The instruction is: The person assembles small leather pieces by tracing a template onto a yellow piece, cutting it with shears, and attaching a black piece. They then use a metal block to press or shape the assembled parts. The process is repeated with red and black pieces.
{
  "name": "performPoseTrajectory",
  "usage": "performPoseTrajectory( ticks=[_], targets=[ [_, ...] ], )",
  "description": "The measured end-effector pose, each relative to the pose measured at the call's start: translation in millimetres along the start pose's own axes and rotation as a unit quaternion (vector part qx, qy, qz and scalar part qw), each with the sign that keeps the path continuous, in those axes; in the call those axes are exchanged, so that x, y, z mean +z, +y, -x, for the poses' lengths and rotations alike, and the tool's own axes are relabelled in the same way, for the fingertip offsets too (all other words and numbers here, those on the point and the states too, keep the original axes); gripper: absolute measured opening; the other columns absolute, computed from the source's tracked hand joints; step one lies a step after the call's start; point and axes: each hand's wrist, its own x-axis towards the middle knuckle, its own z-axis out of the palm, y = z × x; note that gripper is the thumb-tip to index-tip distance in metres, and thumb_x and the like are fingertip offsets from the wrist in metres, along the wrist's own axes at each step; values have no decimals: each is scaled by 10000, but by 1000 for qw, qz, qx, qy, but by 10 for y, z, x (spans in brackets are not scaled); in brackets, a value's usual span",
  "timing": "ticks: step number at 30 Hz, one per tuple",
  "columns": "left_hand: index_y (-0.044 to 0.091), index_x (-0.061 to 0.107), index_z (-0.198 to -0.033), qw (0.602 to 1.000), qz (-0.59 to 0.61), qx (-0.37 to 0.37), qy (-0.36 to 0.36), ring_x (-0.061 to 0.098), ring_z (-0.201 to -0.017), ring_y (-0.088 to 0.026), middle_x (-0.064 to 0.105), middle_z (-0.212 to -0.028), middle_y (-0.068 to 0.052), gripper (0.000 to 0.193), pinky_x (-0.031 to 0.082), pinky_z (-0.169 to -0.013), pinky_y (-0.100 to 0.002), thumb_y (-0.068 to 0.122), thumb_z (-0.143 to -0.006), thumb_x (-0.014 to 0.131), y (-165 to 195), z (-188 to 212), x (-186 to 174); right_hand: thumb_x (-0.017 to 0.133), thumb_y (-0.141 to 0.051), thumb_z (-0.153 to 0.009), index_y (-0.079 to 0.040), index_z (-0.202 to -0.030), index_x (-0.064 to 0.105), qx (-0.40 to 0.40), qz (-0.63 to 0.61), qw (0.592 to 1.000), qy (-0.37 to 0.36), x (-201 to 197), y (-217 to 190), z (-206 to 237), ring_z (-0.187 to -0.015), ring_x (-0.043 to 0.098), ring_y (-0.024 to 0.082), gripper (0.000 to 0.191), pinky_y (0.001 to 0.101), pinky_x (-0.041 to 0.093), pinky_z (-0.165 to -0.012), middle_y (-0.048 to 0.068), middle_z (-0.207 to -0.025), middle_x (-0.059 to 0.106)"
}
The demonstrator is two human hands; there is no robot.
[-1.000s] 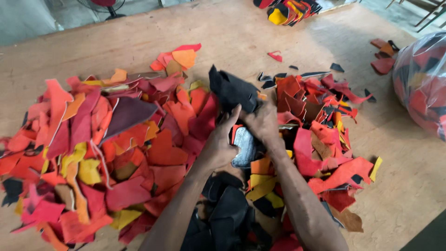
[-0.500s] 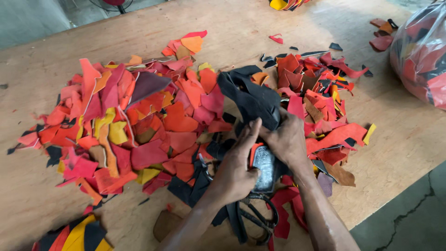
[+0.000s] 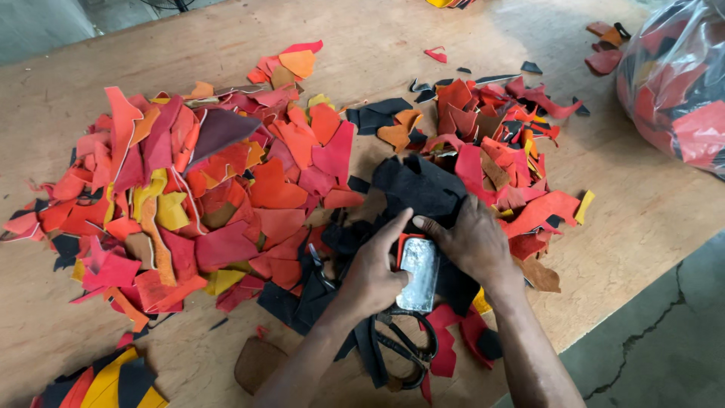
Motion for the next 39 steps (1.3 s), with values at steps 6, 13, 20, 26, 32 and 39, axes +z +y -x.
performPoseTrajectory(
  ticks=[6, 13, 20, 26, 32, 39],
  targets=[
    [80, 360, -1573, 994, 97, -47, -6, 704, -969, -93, 632, -1398, -99, 884, 576, -781, -254, -155, -767, 637, 94, -141, -305, 819, -369, -810, 39, -1305, 573, -206, 23, 955, 213, -254, -313, -15, -1164, 534, 441, 687, 521, 465, -963, 240, -1244, 596],
    [10, 443, -1528, 984, 148, -48, 82, 679, -916, -131, 687, -1291, -142, 877, 575, -756, -270, -203, -699, 637, -592, -1012, -703, 775, -41, -761, -78, -1267, 665, -306, -39, 942, 130, 243, -696, -1197, -1246, 528, 418, 519, 456, 458, -1054, 182, -1328, 612],
    [-13, 434, -1501, 984, 89, -109, 104, 660, -888, -203, 652, -1392, -150, 936, 541, -718, -312, -182, -608, 658, -1001, -1923, -888, 887, -210, -665, -19, -1282, 613, -345, 8, 936, 67, 806, -792, -2324, -1263, 492, 422, 701, 477, 400, -1066, 206, -1314, 587],
    [-5, 439, -1503, 984, 67, -105, 127, 659, -1053, -182, 610, -1416, -184, 962, 514, -865, -256, -174, -607, 747, -1264, -2299, -842, 922, -335, -652, -22, -1377, 552, -322, 28, 946, 3, 948, -768, -2649, -1297, 472, 420, 872, 504, 395, -1040, 184, -1372, 569],
    [59, 405, -1656, 972, 113, -189, 85, 596, -1168, -574, 654, -1430, -261, 1052, 522, -901, -610, -149, -661, 680, -1436, -2210, -732, 928, -357, -604, -104, -1113, 702, -196, 74, 972, -109, 931, -723, -2755, -1228, 533, 373, 611, 515, 431, -1009, 131, -1249, 651],
    [-49, 415, -1500, 984, -33, 83, 151, 492, -1417, -265, 556, -1481, -215, 899, 351, -1186, -336, -111, -668, 747, -893, -1960, -822, 804, -139, -709, -49, -1033, 698, -377, -59, 919, 99, 644, -706, -2529, -968, 680, 440, 352, 526, 501, -861, 210, -976, 723]
  ],
)
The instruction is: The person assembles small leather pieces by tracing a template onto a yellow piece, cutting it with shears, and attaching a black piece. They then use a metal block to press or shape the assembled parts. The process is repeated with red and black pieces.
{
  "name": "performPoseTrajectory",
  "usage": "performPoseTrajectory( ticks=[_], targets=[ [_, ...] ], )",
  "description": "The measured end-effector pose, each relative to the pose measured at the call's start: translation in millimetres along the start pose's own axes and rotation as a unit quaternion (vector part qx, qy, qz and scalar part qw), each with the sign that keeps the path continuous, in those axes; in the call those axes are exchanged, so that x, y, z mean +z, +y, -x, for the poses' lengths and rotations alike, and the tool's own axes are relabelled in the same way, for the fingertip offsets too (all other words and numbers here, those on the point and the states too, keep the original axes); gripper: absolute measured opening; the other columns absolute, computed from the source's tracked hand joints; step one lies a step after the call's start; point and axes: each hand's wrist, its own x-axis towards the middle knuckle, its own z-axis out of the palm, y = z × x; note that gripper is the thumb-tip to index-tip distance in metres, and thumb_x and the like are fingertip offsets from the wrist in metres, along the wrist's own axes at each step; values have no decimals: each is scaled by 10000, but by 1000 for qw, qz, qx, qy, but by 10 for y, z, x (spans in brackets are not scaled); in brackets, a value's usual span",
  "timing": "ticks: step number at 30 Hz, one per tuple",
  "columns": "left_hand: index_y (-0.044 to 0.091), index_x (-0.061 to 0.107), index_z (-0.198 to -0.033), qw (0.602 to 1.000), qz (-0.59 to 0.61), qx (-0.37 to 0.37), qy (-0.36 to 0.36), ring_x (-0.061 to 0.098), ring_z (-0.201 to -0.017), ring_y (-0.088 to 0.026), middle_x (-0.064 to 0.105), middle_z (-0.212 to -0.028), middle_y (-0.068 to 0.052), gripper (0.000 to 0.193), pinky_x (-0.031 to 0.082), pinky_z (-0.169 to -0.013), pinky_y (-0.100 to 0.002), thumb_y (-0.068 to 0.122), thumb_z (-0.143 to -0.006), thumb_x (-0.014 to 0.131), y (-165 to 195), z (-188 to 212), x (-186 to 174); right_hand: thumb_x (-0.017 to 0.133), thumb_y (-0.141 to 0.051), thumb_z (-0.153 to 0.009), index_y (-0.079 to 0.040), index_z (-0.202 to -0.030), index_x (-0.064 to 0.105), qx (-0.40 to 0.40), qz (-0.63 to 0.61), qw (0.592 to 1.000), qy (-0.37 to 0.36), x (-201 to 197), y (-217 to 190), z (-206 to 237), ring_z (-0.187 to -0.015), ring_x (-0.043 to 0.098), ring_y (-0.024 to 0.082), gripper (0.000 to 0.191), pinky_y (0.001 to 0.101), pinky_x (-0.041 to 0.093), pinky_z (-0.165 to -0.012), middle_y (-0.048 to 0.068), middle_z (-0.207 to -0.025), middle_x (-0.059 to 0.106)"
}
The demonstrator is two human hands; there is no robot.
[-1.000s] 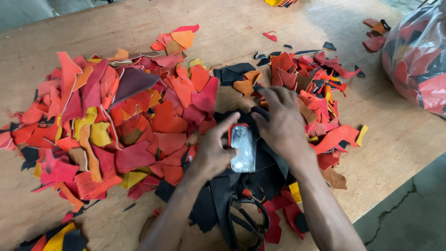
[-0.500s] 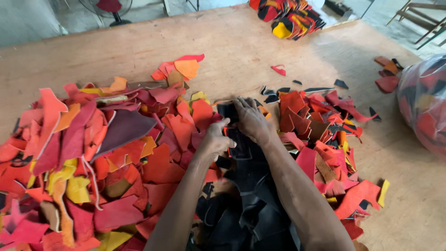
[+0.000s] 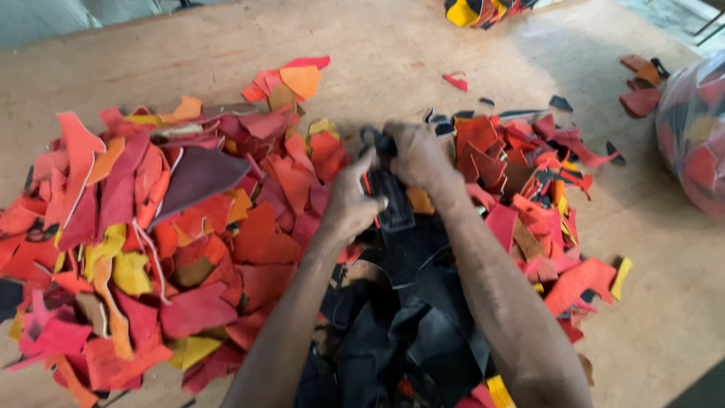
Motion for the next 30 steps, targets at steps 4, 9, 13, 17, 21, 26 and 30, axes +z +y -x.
performPoseTrajectory(
  ticks=[4, 9, 13, 17, 21, 26, 30],
  targets=[
    [-6, 327, -1563, 999, 45, -2, 16, 480, -1447, -207, 450, -1601, -159, 907, 524, -1004, -314, -106, -725, 658, 568, 116, -167, 849, -197, -877, 27, -1022, 556, -39, -51, 997, 36, -546, -367, -37, -950, 634, 495, 396, 529, 490, -771, 259, -966, 673],
    [-25, 299, -1594, 992, 64, 105, 10, 340, -1557, -272, 348, -1666, -211, 938, 300, -1266, -353, -188, -736, 640, 1206, 558, -268, 779, -205, -937, 27, -1090, 553, 38, -54, 997, 37, -1182, -963, 181, -929, 650, 463, 357, 505, 496, -751, 263, -930, 666],
    [-10, 354, -1570, 996, 21, 91, 1, 430, -1516, -278, 451, -1588, -190, 887, 346, -1249, -349, -143, -753, 670, 1387, 1108, -151, 735, -329, -903, -4, -1085, 581, 156, -99, 981, -62, -1397, -1219, 677, -842, 699, 379, 403, 465, 516, -745, 240, -898, 690],
    [6, 395, -1533, 998, 21, 18, -55, 499, -1407, -271, 514, -1480, -175, 873, 395, -1168, -354, -118, -729, 713, 1384, 1579, -52, 670, -481, -918, -37, -1070, 622, 223, -99, 946, -215, -1359, -1302, 1186, -868, 706, 353, 472, 463, 519, -745, 226, -902, 698],
    [87, 381, -1559, 978, 72, -147, -126, 664, -1137, -223, 639, -1326, -146, 883, 538, -934, -349, -97, -750, 683, 1298, 1827, -42, 617, -531, -948, -56, -1117, 643, 243, -75, 928, -273, -1361, -1206, 1541, -930, 694, 357, 505, 466, 518, -795, 212, -956, 710],
    [65, 324, -1560, 965, 159, -168, -125, 684, -1098, -147, 639, -1281, -99, 878, 600, -879, -295, -122, -776, 674, 1161, 2032, -14, 721, -362, -896, -22, -1229, 608, 168, -95, 975, -109, -1393, -1160, 1834, -963, 686, 345, 489, 448, 527, -810, 181, -1058, 680],
    [39, 339, -1569, 956, 215, -156, -126, 691, -1037, -139, 685, -1221, -114, 853, 599, -873, -295, -119, -799, 670, 1098, 2092, -11, 699, -162, -980, -14, -1286, 604, 131, -170, 975, 51, -1423, -1204, 1834, -1010, 683, 283, 353, 380, 545, -860, 136, -1148, 648]
  ],
)
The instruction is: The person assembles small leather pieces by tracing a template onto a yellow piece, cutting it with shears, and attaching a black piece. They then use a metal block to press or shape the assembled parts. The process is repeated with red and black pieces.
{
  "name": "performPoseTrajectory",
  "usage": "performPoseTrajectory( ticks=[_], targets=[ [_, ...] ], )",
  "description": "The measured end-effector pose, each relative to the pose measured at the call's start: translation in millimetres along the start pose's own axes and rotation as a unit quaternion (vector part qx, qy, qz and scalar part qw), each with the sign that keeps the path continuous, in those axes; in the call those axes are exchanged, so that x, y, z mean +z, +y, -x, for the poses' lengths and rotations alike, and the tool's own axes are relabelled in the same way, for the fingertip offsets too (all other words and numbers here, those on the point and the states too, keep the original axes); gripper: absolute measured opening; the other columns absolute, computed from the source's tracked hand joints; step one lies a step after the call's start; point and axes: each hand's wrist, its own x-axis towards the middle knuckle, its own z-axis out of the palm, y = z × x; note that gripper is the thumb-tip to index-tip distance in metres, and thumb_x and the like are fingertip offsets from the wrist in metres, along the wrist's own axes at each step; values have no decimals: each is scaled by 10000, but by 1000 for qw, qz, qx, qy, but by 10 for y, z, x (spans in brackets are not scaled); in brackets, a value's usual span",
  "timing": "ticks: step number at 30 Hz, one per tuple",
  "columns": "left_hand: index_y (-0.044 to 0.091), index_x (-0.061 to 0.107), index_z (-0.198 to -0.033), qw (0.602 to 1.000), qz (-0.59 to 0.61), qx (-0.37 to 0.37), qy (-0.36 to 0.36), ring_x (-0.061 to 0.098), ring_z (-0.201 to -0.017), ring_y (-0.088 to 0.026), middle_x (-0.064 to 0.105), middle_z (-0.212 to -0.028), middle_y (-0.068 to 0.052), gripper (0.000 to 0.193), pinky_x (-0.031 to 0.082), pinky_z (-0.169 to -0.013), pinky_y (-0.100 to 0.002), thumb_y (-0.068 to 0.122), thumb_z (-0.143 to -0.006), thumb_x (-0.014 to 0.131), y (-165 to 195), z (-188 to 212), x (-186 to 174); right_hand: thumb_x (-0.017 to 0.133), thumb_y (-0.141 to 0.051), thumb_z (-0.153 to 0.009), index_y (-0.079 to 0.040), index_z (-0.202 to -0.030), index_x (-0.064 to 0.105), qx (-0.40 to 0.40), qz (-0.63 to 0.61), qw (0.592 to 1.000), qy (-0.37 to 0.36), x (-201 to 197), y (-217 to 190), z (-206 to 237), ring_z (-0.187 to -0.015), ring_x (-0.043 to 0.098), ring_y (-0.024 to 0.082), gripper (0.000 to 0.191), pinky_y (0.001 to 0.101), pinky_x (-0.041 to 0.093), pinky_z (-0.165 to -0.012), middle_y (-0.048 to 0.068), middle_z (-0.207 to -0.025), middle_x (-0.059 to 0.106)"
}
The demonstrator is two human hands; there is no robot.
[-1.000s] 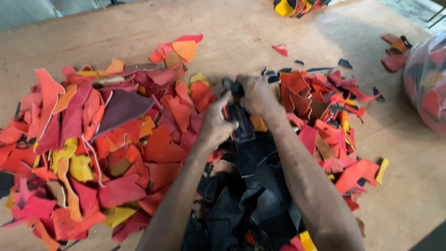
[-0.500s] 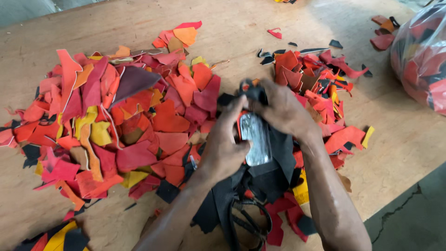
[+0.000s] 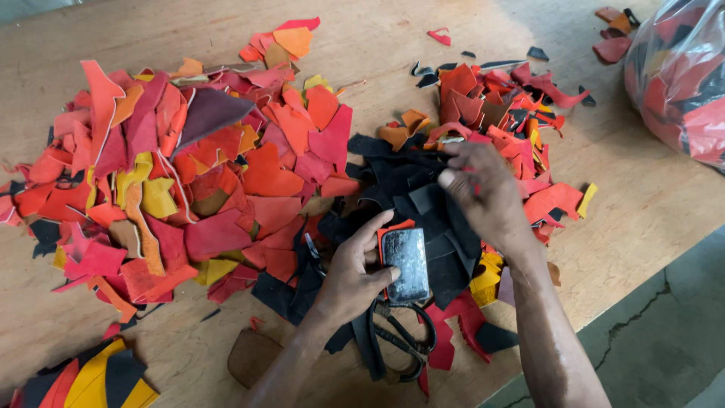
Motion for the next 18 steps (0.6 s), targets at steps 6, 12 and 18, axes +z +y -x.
performPoseTrajectory(
  ticks=[6, 12, 18],
  targets=[
    [14, 371, -1544, 1000, -13, 23, 3, 701, -982, -116, 706, -1188, -110, 812, 604, -864, -291, -101, -802, 679, 35, -54, -69, 708, -6, -939, -6, -1144, 669, -23, 40, 999, 19, 155, 72, -276, -882, 700, 214, 209, 318, 556, -758, 106, -1018, 670],
    [19, 369, -1542, 1000, -17, 6, 12, 710, -975, -122, 709, -1194, -113, 809, 607, -856, -288, -85, -803, 680, 59, -102, -137, 649, 80, -891, -3, -1046, 688, -63, 108, 992, -30, 579, 658, -705, -894, 707, 297, 180, 380, 563, -788, 159, -987, 694],
    [13, 399, -1526, 1000, -5, 22, 19, 702, -1025, -129, 712, -1212, -117, 803, 597, -889, -291, -102, -782, 676, 113, -255, -176, 694, -100, -762, 24, -934, 717, 28, 390, 914, -109, 1117, 991, -1273, -930, 705, 383, 213, 460, 568, -809, 241, -988, 723]
  ],
)
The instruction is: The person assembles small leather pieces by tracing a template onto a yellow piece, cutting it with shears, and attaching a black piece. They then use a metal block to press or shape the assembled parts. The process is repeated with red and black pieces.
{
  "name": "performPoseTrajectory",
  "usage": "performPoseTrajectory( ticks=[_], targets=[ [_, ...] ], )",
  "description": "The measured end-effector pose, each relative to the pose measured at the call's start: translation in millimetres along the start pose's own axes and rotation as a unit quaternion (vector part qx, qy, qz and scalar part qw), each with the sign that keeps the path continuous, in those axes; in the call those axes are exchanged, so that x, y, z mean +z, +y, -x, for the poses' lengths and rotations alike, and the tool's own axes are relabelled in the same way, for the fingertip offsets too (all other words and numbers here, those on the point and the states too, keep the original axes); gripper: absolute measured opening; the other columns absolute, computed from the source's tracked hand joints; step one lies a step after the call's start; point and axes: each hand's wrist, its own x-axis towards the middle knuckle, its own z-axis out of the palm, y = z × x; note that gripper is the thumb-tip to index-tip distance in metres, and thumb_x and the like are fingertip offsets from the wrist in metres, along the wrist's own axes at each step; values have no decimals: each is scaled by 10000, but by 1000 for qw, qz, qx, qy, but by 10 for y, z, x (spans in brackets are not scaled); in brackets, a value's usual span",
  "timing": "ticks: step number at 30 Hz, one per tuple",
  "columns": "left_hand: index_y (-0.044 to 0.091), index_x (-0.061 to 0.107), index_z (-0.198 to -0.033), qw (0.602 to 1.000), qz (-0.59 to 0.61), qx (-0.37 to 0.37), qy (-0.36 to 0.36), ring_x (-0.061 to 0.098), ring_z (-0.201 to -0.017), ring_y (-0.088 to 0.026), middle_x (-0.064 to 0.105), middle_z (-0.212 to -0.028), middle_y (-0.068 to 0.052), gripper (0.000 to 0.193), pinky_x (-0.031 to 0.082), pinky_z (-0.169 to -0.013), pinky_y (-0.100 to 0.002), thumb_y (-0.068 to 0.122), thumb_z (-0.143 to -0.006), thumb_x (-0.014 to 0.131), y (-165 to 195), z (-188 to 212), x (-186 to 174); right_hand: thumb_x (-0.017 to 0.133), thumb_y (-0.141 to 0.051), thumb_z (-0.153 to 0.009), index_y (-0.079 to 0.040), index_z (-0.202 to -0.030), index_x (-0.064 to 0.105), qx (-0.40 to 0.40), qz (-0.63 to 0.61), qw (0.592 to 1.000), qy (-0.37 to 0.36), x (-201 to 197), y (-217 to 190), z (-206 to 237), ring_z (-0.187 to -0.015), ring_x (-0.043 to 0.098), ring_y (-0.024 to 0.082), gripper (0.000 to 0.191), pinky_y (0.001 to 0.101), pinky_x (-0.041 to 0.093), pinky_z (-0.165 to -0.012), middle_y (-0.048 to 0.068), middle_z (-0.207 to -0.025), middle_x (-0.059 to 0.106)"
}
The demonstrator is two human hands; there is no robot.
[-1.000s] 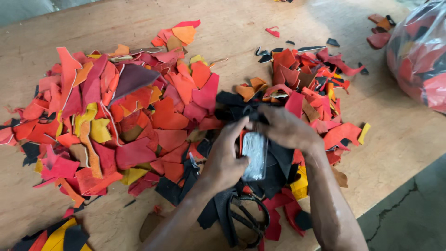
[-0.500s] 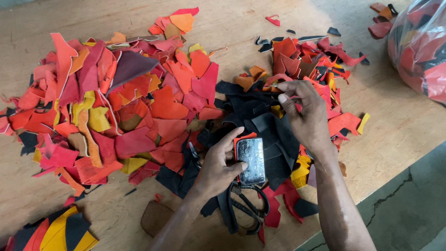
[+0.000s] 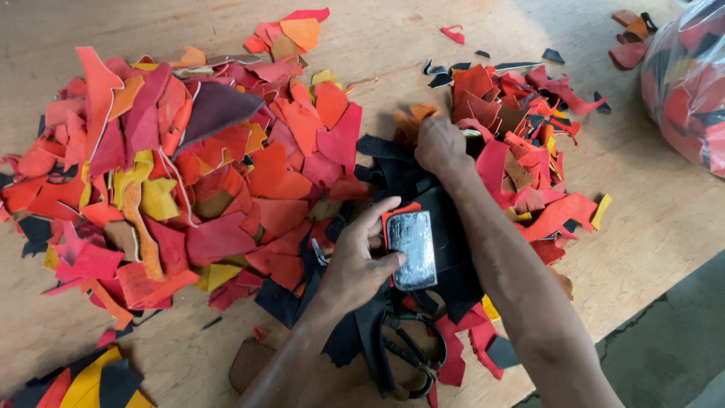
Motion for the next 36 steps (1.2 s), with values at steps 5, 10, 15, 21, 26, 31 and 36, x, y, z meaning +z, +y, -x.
performPoseTrajectory(
  ticks=[5, 10, 15, 21, 26, 31, 36],
  targets=[
    [1, 423, -1513, 1000, 0, 15, -12, 702, -1035, -135, 704, -1231, -124, 795, 590, -903, -292, -116, -772, 686, 34, -339, -101, 719, -147, -781, 20, -1055, 664, 66, -40, 995, -57, 48, -27, -35, -974, 699, 410, 326, 500, 557, -836, 244, -1037, 717],
    [10, 420, -1513, 999, 25, -9, -21, 692, -1041, -131, 678, -1271, -119, 801, 597, -897, -290, -122, -766, 678, -3, -393, -86, 780, -172, -675, 26, -1069, 642, 96, -75, 993, -11, 61, 41, -26, -987, 677, 427, 462, 536, 531, -820, 254, -1039, 696],
    [12, 429, -1499, 999, 31, -7, -8, 690, -1036, -133, 682, -1257, -112, 796, 594, -899, -294, -126, -760, 691, -26, -372, -79, 811, -219, -700, -18, -987, 703, 35, -114, 991, 60, 31, 136, 22, -892, 690, 408, 367, 508, 549, -762, 219, -932, 734],
    [10, 434, -1502, 999, 38, -1, 2, 693, -1026, -138, 680, -1239, -122, 775, 596, -889, -298, -140, -781, 676, 45, -240, -72, 557, -178, -1061, 46, -994, 646, 135, -592, 793, -43, -493, 357, 325, -578, 593, 159, 250, 294, 434, -488, 115, -799, 743],
    [21, 425, -1510, 999, 35, 17, 8, 691, -1037, -130, 681, -1255, -117, 766, 595, -888, -287, -140, -802, 671, 80, -91, -69, 564, -269, -1038, 2, -1149, 669, 54, -542, 821, -168, -972, 272, 921, -709, 721, 137, 311, 277, 560, -573, 60, -899, 745],
    [37, 435, -1501, 999, 5, 3, 34, 696, -1047, -120, 693, -1239, -110, 775, 602, -893, -290, -137, -787, 680, 38, 122, -128, 730, -327, -929, -57, -1304, 670, -49, -253, 966, 30, -1130, 73, 1515, -860, 670, 272, 465, 372, 539, -757, 145, -972, 729],
    [21, 452, -1490, 999, 14, 9, 44, 699, -1054, -124, 689, -1276, -115, 774, 596, -908, -290, -151, -769, 675, -32, 281, -154, 835, -180, -754, -58, -1305, 639, 7, -285, 954, -91, -1111, 93, 1685, -915, 696, 195, 598, 352, 549, -839, 105, -1009, 724]
  ],
)
